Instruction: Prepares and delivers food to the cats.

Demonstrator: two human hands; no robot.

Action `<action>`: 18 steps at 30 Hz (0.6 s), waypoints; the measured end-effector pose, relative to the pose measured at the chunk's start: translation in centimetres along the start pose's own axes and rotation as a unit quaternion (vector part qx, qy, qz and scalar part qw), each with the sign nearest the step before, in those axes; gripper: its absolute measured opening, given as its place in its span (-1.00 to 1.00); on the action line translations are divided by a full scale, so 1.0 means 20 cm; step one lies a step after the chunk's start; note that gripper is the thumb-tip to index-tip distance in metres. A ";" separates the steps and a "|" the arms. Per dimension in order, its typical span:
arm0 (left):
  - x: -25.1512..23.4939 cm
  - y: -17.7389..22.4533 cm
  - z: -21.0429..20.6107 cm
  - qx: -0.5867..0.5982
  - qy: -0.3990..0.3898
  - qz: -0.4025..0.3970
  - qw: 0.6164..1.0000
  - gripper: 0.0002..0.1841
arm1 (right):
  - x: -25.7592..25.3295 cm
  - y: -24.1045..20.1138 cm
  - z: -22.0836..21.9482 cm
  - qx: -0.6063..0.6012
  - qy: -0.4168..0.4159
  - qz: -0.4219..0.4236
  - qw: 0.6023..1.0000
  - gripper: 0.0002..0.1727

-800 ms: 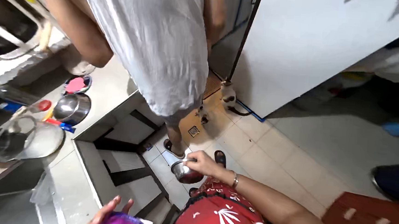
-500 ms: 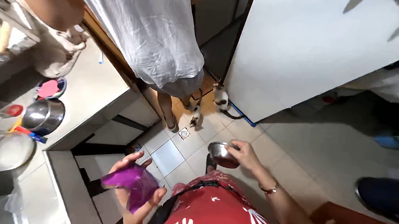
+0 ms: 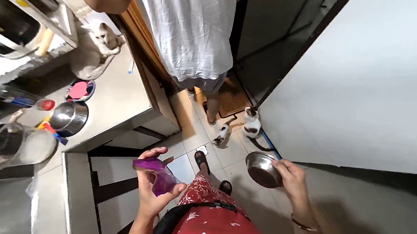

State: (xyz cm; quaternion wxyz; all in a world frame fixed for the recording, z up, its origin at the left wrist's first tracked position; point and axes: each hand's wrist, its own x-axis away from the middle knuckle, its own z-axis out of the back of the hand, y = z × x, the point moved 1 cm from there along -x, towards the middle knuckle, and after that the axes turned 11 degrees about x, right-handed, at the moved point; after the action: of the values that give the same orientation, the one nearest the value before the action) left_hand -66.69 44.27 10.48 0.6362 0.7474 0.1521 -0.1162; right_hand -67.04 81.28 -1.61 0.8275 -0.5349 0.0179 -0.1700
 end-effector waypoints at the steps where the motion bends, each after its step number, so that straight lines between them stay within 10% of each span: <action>1: -0.06 -0.02 0.03 -0.002 0.002 -0.004 1.000 -0.04 | -0.07 -0.02 -0.03 -0.002 -0.003 0.004 1.000 -0.68; 18: -1.17 -0.48 0.55 -0.036 0.076 -0.021 0.996 -0.03 | -1.21 -0.57 -0.66 0.056 -0.041 0.000 0.998 -0.72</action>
State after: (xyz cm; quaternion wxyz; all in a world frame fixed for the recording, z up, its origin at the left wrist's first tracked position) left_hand -91.71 32.90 8.42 0.6468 0.7272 0.2202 -0.0666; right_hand -95.59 72.77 -0.68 0.8562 -0.4940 -0.0262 -0.1488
